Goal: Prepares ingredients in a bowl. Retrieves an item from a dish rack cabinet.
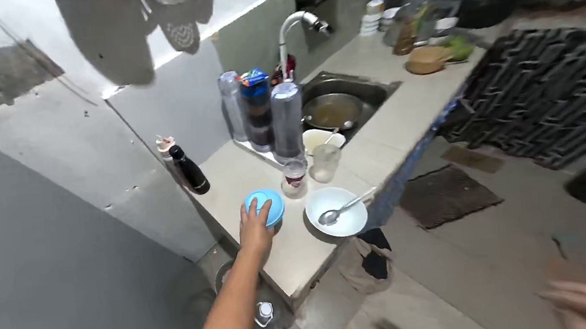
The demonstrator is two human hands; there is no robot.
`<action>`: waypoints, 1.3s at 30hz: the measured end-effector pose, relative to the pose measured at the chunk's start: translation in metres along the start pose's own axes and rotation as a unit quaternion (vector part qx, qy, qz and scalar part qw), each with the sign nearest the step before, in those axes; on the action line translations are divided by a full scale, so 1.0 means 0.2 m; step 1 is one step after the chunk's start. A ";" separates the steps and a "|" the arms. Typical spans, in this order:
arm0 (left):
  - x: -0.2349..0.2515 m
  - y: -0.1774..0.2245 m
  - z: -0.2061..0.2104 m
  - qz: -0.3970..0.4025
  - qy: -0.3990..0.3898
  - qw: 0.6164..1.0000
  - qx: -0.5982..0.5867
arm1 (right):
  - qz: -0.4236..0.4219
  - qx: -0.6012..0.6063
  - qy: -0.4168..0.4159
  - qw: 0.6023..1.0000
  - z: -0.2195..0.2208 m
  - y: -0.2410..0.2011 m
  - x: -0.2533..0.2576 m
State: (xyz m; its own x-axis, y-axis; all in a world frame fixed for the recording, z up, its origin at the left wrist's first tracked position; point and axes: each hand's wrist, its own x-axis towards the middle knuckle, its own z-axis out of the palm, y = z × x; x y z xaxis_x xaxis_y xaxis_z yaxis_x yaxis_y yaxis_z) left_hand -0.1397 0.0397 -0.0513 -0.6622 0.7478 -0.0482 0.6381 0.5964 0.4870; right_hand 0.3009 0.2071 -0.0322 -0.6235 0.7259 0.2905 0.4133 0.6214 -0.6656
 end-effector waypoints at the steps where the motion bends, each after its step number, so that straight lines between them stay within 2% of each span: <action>1: 0.03 -0.07 0.05 0.016 0.049 0.998 -0.038 | -0.049 0.014 -0.043 0.998 0.09 0.01 0.16; 3: 0.03 -0.16 0.06 0.010 0.106 0.986 -0.130 | -0.109 0.031 -0.073 0.991 0.26 0.00 0.43; 5: 0.03 -0.22 -0.04 -0.047 0.141 0.952 -0.268 | -0.152 0.011 -0.067 0.986 0.41 -0.02 0.65; 7: 0.08 -0.31 -0.11 -0.139 0.167 0.882 -0.417 | -0.185 -0.038 -0.061 0.980 0.56 -0.01 0.84; 9: 0.17 -0.44 -0.10 -0.226 0.165 0.797 -0.535 | -0.197 -0.098 -0.094 0.971 0.65 -0.01 0.99; 11: 0.27 -0.53 -0.06 -0.294 0.154 0.742 -0.583 | -0.203 -0.156 -0.149 0.955 0.73 -0.02 1.10; 15: 0.38 -0.59 0.06 -0.370 0.105 0.708 -0.592 | -0.172 -0.237 -0.253 0.922 0.84 0.05 1.22; 17: 0.39 -0.62 0.11 -0.380 0.099 0.717 -0.576 | -0.125 -0.259 -0.304 0.908 0.85 0.07 1.25; 19: 0.36 -0.64 0.16 -0.376 0.127 0.763 -0.510 | -0.098 -0.271 -0.341 0.895 0.85 0.07 1.29; 21: 0.26 -0.62 0.19 -0.349 0.214 0.813 -0.413 | -0.097 -0.289 -0.368 0.878 0.85 0.08 1.31; 23: 0.14 -0.55 0.22 -0.252 0.282 0.847 -0.374 | -0.120 -0.302 -0.395 0.859 0.83 0.08 1.34; 24: 0.08 -0.50 0.26 -0.188 0.282 0.867 -0.365 | -0.131 -0.297 -0.410 0.852 0.82 0.08 1.35; 26: 0.03 -0.38 0.31 -0.115 0.235 0.893 -0.366 | -0.107 -0.270 -0.455 0.842 0.80 0.05 1.36; 29: 0.07 -0.22 0.31 -0.120 0.176 0.899 -0.384 | -0.110 -0.220 -0.447 0.860 0.77 -0.03 1.36; 33: 0.16 -0.15 0.37 -0.111 0.230 0.891 -0.375 | -0.206 -0.155 -0.336 0.906 0.75 -0.19 1.39; 39: 0.16 -0.07 0.37 -0.145 0.262 0.883 -0.362 | -0.282 -0.150 -0.276 0.907 0.79 -0.49 1.46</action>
State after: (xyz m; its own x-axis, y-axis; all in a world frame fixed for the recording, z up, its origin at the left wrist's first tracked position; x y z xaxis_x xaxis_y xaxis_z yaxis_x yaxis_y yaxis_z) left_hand -0.1399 0.0773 -0.1237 -0.9682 0.2441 0.0554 0.1192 0.2552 0.9595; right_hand -0.0263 0.3124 0.0091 -0.9947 0.0606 0.0833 0.0352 0.9600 -0.2779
